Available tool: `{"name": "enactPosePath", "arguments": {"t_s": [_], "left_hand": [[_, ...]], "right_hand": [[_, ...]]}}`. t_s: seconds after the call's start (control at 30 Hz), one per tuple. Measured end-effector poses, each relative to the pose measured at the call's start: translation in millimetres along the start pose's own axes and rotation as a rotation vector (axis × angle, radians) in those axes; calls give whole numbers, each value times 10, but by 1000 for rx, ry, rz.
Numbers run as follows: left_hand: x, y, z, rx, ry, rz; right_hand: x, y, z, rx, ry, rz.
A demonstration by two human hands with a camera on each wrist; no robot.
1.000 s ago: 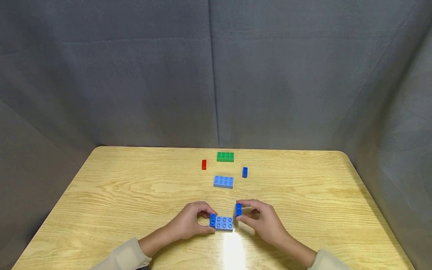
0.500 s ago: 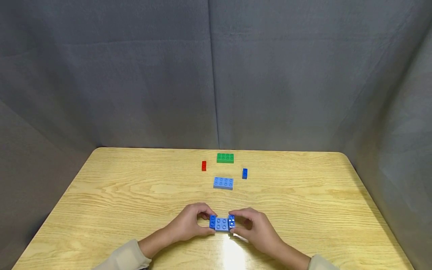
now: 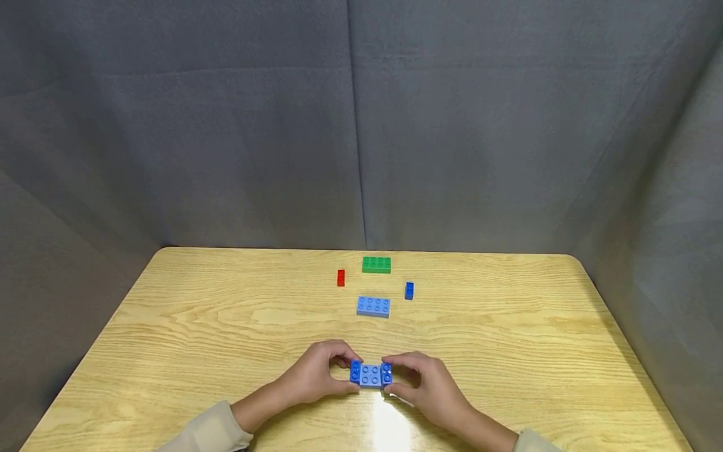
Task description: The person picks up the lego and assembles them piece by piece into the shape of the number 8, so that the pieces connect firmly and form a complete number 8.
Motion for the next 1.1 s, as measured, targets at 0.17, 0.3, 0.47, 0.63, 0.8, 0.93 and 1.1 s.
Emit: {"name": "enactPosePath", "arguments": {"t_s": [0.17,0.3,0.47,0.63,0.8,0.93,1.1], "left_hand": [[-4,-5,3,-5,1,4],[-2,-4,2,-11,1,3],[-2,8,1,-10,2,5],[2,11,-1,-9,2,5],[5,-3,-4,-5,-2,3],[6,-11,-8,-5,1,-6],[0,-9,-7,-11,-1,-12]], "right_hand": [[-2,10,-4,26,11,10],[6,3,-2,-1,-5,11],[12,-19,2,-67,-37,6],[15,-23,-1,-76,-45,14],[20,-26,-2,-80,-53,19],[18,-22,-2,-89,-46,5],[32,6,-7,-105,-36,-6]]}}
Point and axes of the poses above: each hand's wrist, its own x-axis towards the middle knuckle, its own z-axis out of the back of the hand, y = z × x, the point moved 5 cm from there along x, towards the middle knuckle, and after that the axes turned 5 degrees about -x, right-handed, at the moved point
